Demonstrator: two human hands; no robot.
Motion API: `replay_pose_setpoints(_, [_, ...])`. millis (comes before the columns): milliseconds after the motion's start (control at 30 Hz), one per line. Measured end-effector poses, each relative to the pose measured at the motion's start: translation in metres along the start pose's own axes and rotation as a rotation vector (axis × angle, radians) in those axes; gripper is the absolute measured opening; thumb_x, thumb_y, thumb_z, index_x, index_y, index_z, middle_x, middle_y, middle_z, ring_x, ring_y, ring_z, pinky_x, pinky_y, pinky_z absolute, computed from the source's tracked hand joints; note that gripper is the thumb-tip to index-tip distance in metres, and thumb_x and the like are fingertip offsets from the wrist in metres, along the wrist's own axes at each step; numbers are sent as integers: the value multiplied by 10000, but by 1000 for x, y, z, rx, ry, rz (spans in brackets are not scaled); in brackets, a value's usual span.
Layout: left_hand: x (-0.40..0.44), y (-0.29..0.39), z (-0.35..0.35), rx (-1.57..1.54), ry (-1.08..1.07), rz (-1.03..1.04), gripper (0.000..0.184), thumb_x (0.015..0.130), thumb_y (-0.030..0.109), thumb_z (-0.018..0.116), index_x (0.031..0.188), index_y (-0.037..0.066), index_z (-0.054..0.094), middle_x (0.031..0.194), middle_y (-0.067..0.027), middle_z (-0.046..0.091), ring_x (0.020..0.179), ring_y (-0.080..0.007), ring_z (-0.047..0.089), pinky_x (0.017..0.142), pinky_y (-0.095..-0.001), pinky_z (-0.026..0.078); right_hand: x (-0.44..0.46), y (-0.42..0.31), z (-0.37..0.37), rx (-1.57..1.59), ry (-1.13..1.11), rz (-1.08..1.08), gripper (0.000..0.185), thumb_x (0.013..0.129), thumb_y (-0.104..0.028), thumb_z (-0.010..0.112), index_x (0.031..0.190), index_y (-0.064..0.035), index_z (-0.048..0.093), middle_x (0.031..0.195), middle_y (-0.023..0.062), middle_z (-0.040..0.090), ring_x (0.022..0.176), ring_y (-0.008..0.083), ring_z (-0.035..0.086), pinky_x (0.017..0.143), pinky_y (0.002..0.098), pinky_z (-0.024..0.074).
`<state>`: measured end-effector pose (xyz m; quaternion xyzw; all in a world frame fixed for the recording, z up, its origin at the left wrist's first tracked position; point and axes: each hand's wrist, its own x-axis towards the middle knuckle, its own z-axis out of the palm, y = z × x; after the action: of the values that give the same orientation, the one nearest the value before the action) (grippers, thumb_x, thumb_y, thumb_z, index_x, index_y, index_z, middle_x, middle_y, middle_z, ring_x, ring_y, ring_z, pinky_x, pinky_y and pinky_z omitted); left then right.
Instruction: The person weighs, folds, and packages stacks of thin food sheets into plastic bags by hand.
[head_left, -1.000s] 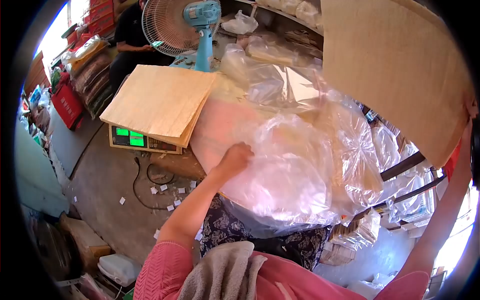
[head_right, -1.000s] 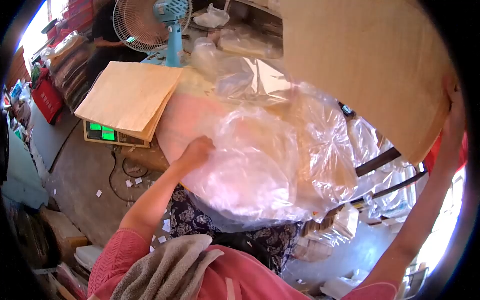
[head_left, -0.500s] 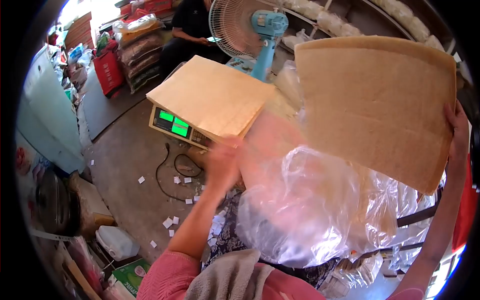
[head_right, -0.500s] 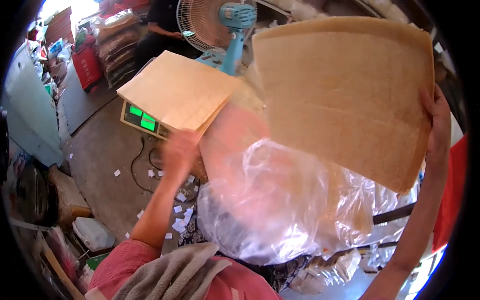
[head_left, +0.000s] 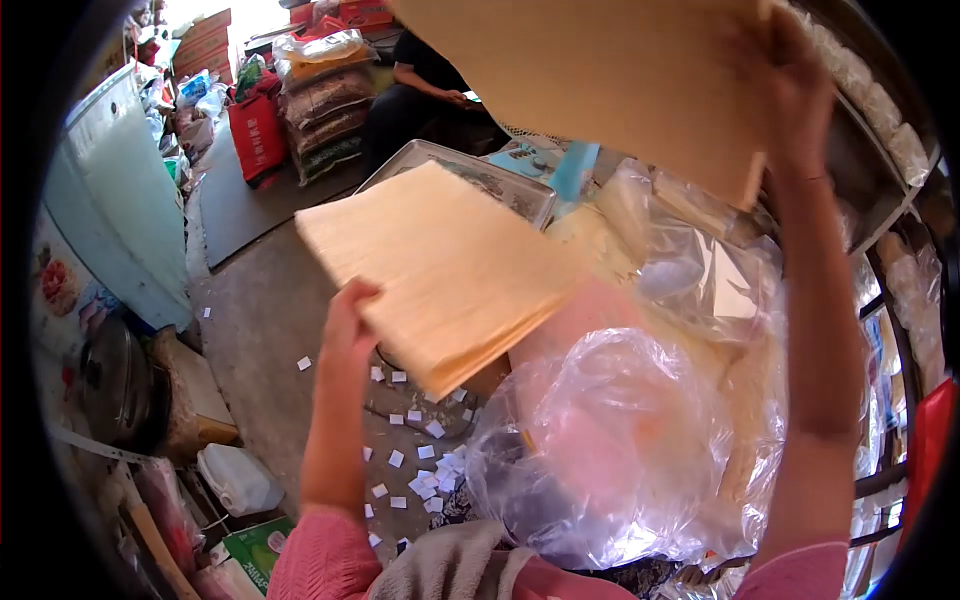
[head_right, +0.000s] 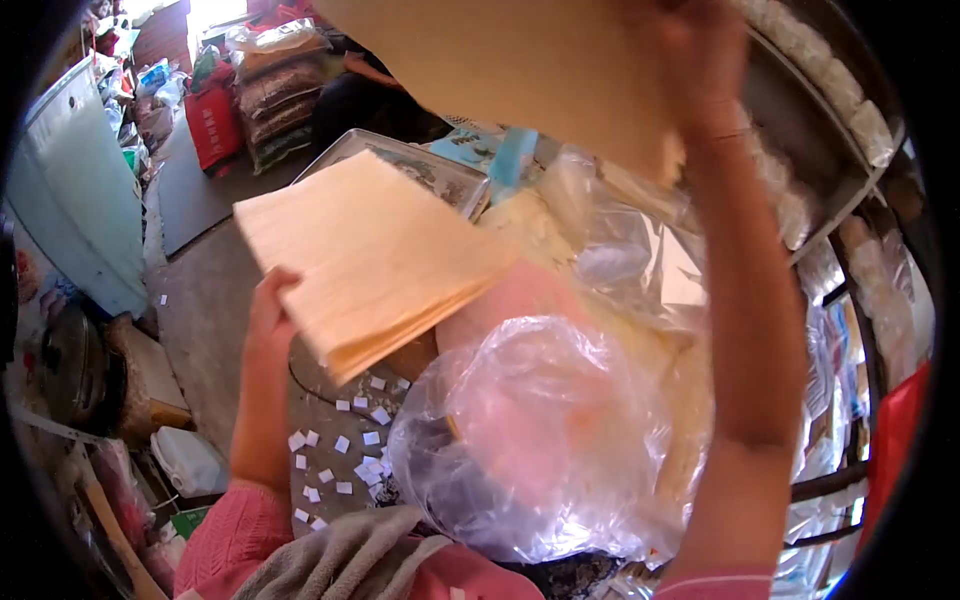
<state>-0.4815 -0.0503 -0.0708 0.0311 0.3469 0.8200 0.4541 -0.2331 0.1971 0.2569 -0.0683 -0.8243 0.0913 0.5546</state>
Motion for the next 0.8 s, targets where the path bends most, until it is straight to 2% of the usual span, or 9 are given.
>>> replay_pose_setpoints(67, [-62, 26, -14, -78, 183, 25, 409, 644, 108, 570, 1026, -26, 515, 966, -121, 559, 913, -265, 556, 846, -373, 469, -45, -17, 56, -218, 51, -248, 106, 806, -134, 650, 825, -51, 588, 722, -37, 606, 616, 85, 552, 560, 240, 440])
replay_pose_setpoints(133, [-110, 41, -37, -43, 255, 123, 494, 627, 156, 580, 1080, -25, 505, 969, -129, 559, 919, -281, 560, 857, -387, 467, -95, 5, 98, -271, -27, -353, 163, 792, -52, 594, 952, -78, 573, 845, 38, 619, 727, 163, 588, 614, 279, 473])
replay_pose_setpoints(300, [-178, 66, -119, 43, 320, 426, 572, 651, 127, 547, 1179, -70, 447, 1096, -168, 549, 1020, -288, 555, 898, -376, 455, -246, 65, 152, -91, -428, -245, 337, 724, 2, 524, 1035, -110, 586, 1029, 100, 624, 912, 304, 606, 748, 378, 502])
replay_pose_setpoints(333, [-185, 72, -129, 92, 361, 516, 571, 659, 116, 538, 1186, -78, 440, 1118, -174, 545, 1036, -290, 552, 906, -373, 452, -257, 45, 143, -283, -812, -62, 346, 710, 9, 544, 1032, -111, 587, 1077, 87, 606, 981, 293, 579, 789, 369, 484])
replay_pose_setpoints(500, [-205, 91, -152, 128, 548, 783, 471, 700, 61, 520, 1141, -99, 472, 1108, -140, 546, 1035, -260, 548, 915, -353, 441, -277, 7, 67, -171, -765, 110, 600, 689, -238, 715, 1239, -128, 502, 1280, 121, 489, 1211, 315, 411, 997, 403, 329])
replay_pose_setpoints(567, [-206, 93, -143, 95, 600, 860, 452, 699, 64, 527, 1120, -98, 488, 1089, -138, 552, 1022, -252, 551, 902, -344, 441, -295, -11, 21, -116, -1038, 335, 840, 676, -427, 732, 1363, -124, 355, 1319, 135, 459, 1242, 312, 385, 1028, 474, 270])
replay_pose_setpoints(633, [-205, 94, -120, 72, 573, 919, 437, 698, 60, 532, 1104, -96, 501, 1081, -136, 555, 1012, -246, 554, 893, -338, 441, -310, -41, -15, -181, -1314, 462, 1043, 602, -480, 765, 1403, -67, 239, 1338, 185, 419, 1225, 319, 407, 1056, 427, 253])
replay_pose_setpoints(700, [-201, 98, -113, 63, 511, 958, 434, 694, 52, 535, 1104, -86, 506, 1081, -129, 557, 1011, -237, 556, 905, -344, 434, -339, -69, -37, -278, -1484, 452, 1135, 580, -587, 736, 1408, -41, 184, 1221, 207, 519, 1124, 355, 494, 1058, 437, 237])
replay_pose_setpoints(800, [-188, 94, -84, 8, 360, 982, 414, 696, 53, 534, 1090, -75, 519, 1056, -120, 569, 985, -235, 568, 893, -344, 450, -393, -131, -57, -402, -1674, 538, 1041, 601, -616, 709, 1355, -22, 306, 883, 177, 639, 911, 352, 601, 927, 431, 386])
